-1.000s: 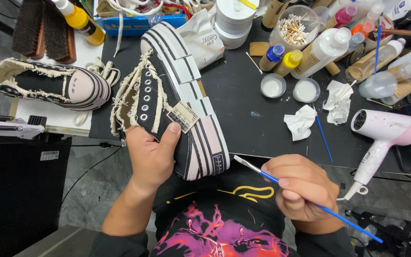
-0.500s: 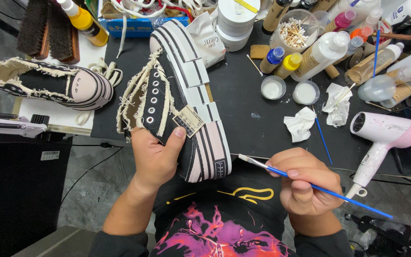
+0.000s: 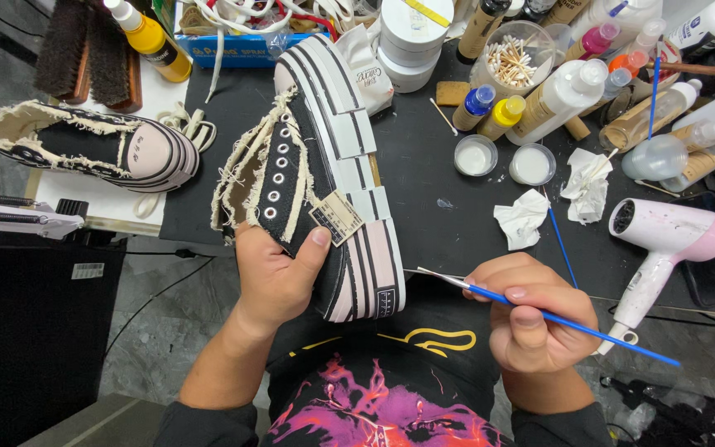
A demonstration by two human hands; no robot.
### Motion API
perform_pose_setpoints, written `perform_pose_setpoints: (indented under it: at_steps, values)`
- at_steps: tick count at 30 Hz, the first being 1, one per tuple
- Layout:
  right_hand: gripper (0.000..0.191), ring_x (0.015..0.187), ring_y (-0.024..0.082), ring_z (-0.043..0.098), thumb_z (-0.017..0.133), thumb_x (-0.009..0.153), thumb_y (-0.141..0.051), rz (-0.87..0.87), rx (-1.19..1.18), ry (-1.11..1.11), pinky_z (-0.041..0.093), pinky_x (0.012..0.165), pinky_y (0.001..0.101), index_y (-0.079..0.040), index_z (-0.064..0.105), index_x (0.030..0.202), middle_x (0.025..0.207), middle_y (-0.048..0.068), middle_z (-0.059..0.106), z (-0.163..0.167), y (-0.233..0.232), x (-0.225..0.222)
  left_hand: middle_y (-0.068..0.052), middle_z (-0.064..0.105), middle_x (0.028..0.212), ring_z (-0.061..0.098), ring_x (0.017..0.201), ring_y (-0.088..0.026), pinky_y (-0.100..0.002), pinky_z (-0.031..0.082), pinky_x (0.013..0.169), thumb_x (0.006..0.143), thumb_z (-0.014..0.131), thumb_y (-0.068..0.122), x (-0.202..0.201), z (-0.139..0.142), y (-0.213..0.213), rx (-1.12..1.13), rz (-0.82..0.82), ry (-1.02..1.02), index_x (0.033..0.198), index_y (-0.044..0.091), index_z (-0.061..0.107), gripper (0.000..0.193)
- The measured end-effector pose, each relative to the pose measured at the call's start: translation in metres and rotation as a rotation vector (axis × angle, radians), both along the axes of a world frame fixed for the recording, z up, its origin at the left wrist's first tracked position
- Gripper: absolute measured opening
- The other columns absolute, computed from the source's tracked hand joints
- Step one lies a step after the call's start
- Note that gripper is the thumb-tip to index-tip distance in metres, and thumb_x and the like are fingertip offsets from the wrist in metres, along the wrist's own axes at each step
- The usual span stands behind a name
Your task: The person applies a white liquid to the edges of the sole of a black-and-white striped shoe using a small paintbrush. The person dips the brush into a small container of white liquid and carefully paints along the side of the thick platform sole, occasionally wiping the brush or the shoe with a cloth.
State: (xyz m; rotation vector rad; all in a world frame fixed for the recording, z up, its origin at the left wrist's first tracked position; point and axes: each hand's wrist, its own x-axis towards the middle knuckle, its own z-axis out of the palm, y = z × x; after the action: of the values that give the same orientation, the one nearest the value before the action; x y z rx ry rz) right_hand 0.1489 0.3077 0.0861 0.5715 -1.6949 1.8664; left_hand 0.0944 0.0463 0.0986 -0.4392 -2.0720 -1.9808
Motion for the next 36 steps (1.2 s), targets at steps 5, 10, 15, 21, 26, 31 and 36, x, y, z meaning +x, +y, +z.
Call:
perform_pose_setpoints:
  at_steps: [5,10,15,21,26,31,36]
  values:
    - [0.014,0.071,0.032,0.069,0.058,0.108,-0.012,-0.001,0.003,-0.004,0.060,0.065,0.0422,0.001,0.053,0.111,0.084,0.023,0.065,0.0002,0.0000,-0.0009,-0.010,0.078,0.108,0.074,0.099,-0.018,-0.030,0.056,0.093,0.099,0.064,0.011,-0.0006,0.0016,0.0003,-0.030,-0.004,0.009,0.111,-0.005,0.073,0.021]
    - [0.014,0.074,0.032,0.069,0.059,0.108,-0.012,0.004,-0.016,-0.021,0.061,0.065,0.0409,0.000,0.054,0.112,0.087,0.023,0.066,0.0012,-0.0002,-0.0006,-0.010,0.078,0.106,0.076,0.098,-0.019,-0.030,0.057,0.092,0.098,0.065,0.012,-0.0010,0.0038,-0.0017,-0.073,-0.007,0.033,0.108,-0.004,0.073,0.020]
    - [0.014,0.075,0.032,0.068,0.059,0.109,-0.013,0.022,-0.021,-0.029,0.061,0.067,0.0410,0.000,0.055,0.114,0.090,0.023,0.067,0.0006,0.0005,-0.0009,-0.010,0.078,0.105,0.076,0.097,-0.019,-0.030,0.057,0.092,0.098,0.065,0.012,-0.0018,0.0053,-0.0025,-0.091,-0.014,0.032,0.108,-0.004,0.073,0.021]
    - [0.017,0.074,0.029,0.068,0.060,0.110,-0.016,0.011,-0.041,-0.029,0.062,0.067,0.0410,-0.002,0.054,0.116,0.089,0.020,0.065,-0.0027,-0.0006,-0.0017,-0.011,0.077,0.108,0.075,0.099,-0.019,-0.031,0.057,0.092,0.098,0.064,0.010,-0.0019,0.0057,-0.0007,-0.048,-0.024,0.015,0.111,-0.005,0.072,0.021]
    - [0.019,0.074,0.028,0.068,0.061,0.111,-0.019,0.012,-0.048,-0.059,0.061,0.067,0.0405,-0.002,0.053,0.117,0.087,0.019,0.065,-0.0040,-0.0007,0.0000,-0.012,0.077,0.110,0.074,0.101,-0.020,-0.031,0.056,0.094,0.098,0.064,0.010,-0.0006,0.0076,-0.0021,-0.033,-0.033,0.012,0.113,-0.005,0.072,0.022]
    - [0.020,0.075,0.027,0.067,0.061,0.111,-0.019,0.029,-0.048,-0.067,0.061,0.068,0.0404,-0.002,0.053,0.117,0.087,0.019,0.064,-0.0021,-0.0008,0.0006,-0.011,0.077,0.110,0.075,0.102,-0.021,-0.031,0.056,0.096,0.098,0.064,0.009,-0.0014,0.0082,-0.0027,-0.064,-0.031,0.015,0.112,-0.004,0.072,0.022]
    - [0.017,0.075,0.028,0.067,0.059,0.110,-0.016,0.047,-0.053,-0.059,0.061,0.067,0.0411,-0.003,0.052,0.117,0.089,0.020,0.064,0.0000,-0.0021,-0.0018,-0.013,0.074,0.117,0.071,0.110,-0.022,-0.033,0.053,0.103,0.096,0.063,0.008,-0.0034,0.0055,-0.0047,-0.081,-0.036,0.072,0.115,-0.004,0.071,0.024]
